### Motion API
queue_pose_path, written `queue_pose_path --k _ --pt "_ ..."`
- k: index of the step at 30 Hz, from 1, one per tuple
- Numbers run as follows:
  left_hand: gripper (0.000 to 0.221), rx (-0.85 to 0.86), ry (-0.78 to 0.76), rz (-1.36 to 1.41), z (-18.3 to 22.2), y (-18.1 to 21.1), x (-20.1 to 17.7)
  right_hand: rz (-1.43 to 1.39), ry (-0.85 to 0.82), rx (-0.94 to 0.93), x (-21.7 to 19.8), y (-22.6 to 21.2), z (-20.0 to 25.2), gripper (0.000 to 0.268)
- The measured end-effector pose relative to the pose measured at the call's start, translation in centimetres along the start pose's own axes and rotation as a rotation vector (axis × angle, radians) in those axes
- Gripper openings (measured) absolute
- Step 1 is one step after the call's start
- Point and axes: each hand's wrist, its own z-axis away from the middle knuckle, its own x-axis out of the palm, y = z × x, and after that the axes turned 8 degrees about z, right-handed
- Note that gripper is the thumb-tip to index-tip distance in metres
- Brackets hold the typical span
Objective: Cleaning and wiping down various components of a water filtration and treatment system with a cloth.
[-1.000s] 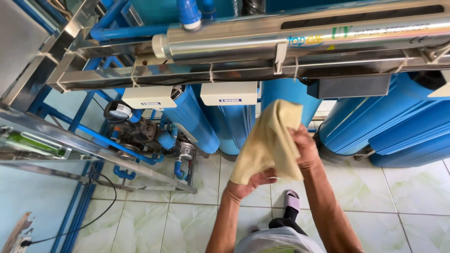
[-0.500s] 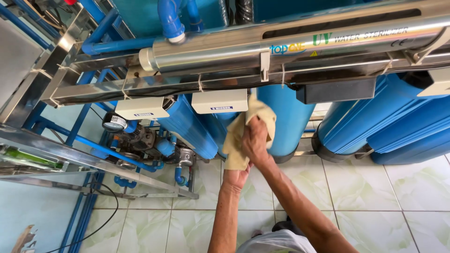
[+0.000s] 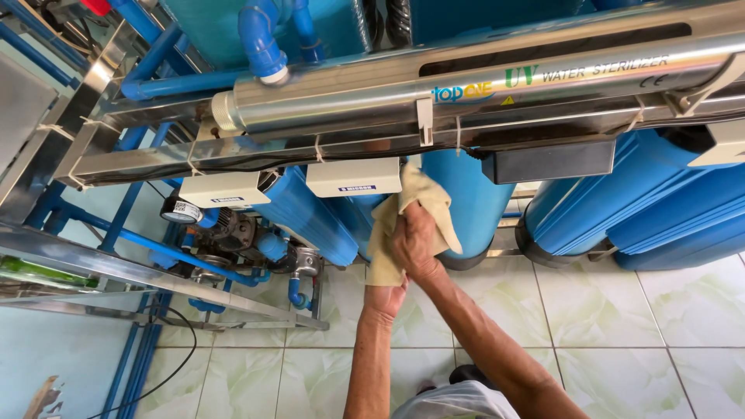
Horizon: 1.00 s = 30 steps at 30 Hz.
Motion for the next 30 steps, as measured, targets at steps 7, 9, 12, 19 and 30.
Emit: queue_pose_path --k 7,9,12,19,30 --pt "0.059 0.033 -0.014 0.065 -1.2 -1.8 -3.0 0.156 -0.04 -0.221 -1.4 0.4 1.5 0.046" --pt "0.059 0.047 -0.077 0.052 -1.0 -1.0 -0.8 0.025 0.005 -0.188 -2.1 -0.3 -0.2 0.05" --pt "0.06 -0.125 0.095 -0.051 0.6 1.7 5.1 -0.093 0.056 0.1 -2.3 0.4 -2.2 0.047" --pt "0.05 0.041 0.021 -0.078 -1.7 -1.2 1.1 -0.054 -0.138 0.11 -1.4 1.6 -5.5 0.046" --pt "0.042 0.077 0.066 0.205 -0.7 -2.0 1.8 0.057 -0.003 -0.181 -2.8 -2.3 -4.4 0.057"
